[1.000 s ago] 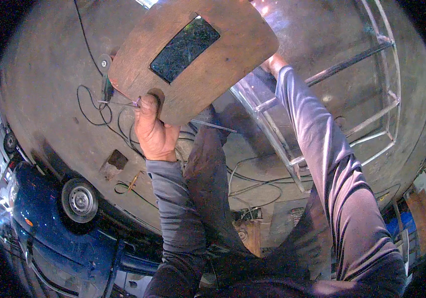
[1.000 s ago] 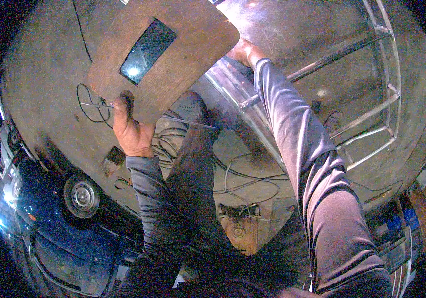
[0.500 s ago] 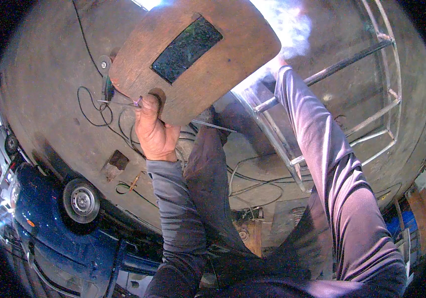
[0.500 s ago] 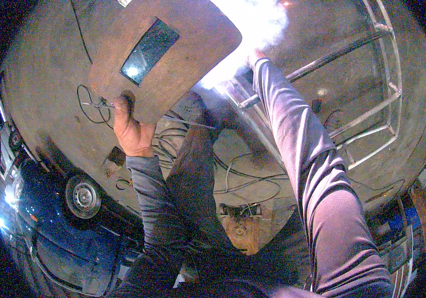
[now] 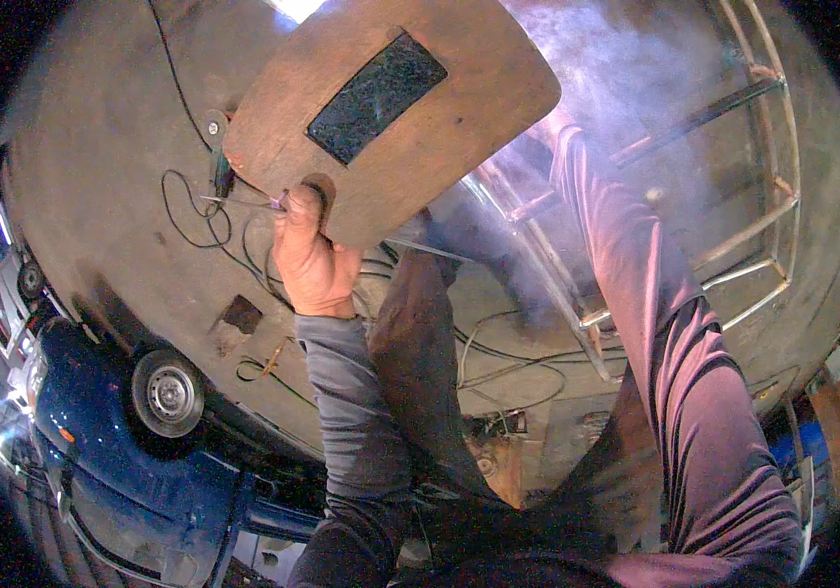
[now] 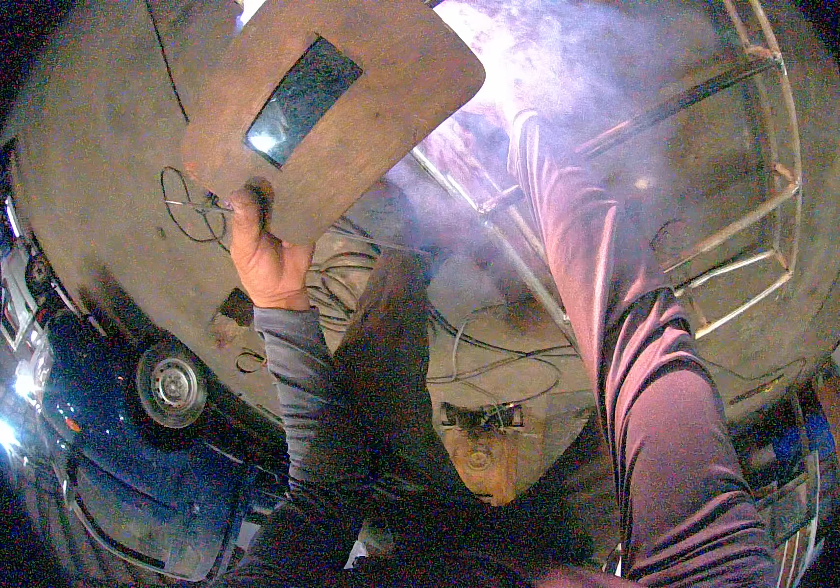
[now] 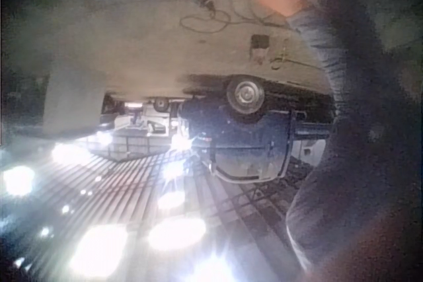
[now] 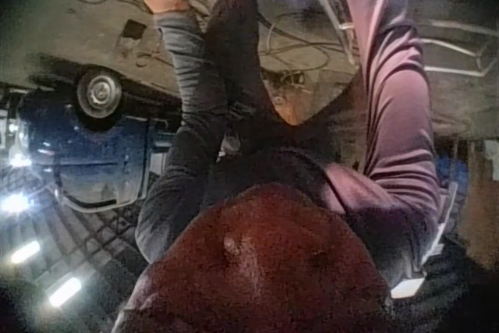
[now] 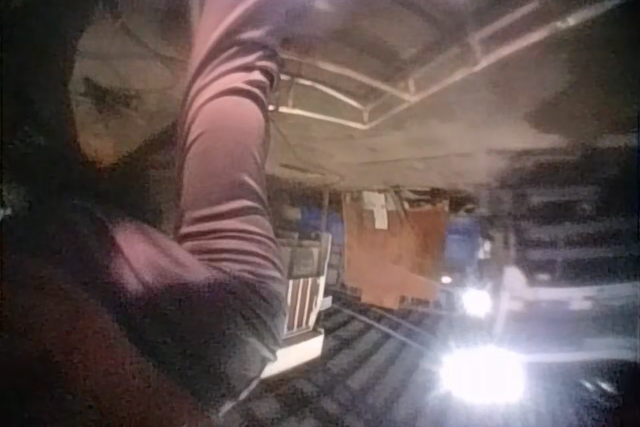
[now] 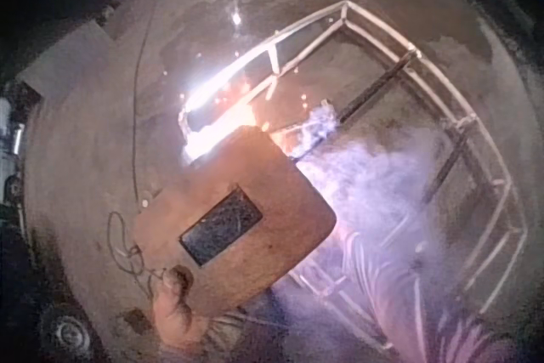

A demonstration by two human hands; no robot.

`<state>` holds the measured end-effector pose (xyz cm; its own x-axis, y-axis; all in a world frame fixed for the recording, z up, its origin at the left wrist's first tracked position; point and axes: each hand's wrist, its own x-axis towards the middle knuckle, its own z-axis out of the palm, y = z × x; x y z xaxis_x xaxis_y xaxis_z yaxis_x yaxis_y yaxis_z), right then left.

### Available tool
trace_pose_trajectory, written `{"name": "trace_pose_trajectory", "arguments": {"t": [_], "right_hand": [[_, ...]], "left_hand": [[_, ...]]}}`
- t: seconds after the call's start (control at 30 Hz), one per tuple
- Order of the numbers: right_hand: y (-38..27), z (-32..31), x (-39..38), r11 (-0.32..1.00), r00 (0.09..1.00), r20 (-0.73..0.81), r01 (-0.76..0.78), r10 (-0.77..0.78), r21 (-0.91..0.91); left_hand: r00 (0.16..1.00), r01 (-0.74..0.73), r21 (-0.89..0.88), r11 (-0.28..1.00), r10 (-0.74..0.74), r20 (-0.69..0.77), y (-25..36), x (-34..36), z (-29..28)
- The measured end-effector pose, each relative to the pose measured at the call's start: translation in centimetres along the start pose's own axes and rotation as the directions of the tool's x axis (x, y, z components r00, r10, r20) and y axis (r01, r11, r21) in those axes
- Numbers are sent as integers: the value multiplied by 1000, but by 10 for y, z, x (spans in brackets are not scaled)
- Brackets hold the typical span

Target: The person sits on the floor and welds a rectangular metal frame using a handheld welding torch and a handheld shield. They repeatedly lower the shield to protect their eyes while creating weld beads along the frame's joints.

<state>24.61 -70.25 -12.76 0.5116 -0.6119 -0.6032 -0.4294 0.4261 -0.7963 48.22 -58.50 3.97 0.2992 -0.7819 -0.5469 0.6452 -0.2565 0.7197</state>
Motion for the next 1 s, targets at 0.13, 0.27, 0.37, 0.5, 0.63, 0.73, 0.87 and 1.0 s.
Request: {"name": "trace_pose_trajectory", "arguments": {"t": [0.13,0.27,0.37,0.5,0.63,0.73,0.87,1.0], "right_hand": [[0,6,3,998,1000,27,9,-10,56],[-4,8,6,995,998,57,25,-31,101],[-3,8,5,988,996,80,29,-41,153],[-1,3,-4,970,993,105,21,-48,242],[1,-8,-32,915,995,94,2,-44,404],[-25,-14,-74,838,981,17,-173,192,518],[-52,-45,-155,849,950,57,-299,306,436],[-79,-68,-245,803,939,-2,-294,345,519]], "left_hand": [[989,-61,76,995,71,-128,-3,-5,25],[999,-21,15,1000,21,-42,-4,-6,1],[999,-25,27,999,27,-47,-6,-10,6],[997,-38,-39,998,35,-69,-9,-13,14],[995,-86,-209,974,73,-69,-4,-19,8],[979,-182,-294,938,145,-142,2,-26,1],[966,-232,-357,905,172,-191,4,-38,-4],[967,-231,-335,914,177,-183,8,-61,-26]]}}
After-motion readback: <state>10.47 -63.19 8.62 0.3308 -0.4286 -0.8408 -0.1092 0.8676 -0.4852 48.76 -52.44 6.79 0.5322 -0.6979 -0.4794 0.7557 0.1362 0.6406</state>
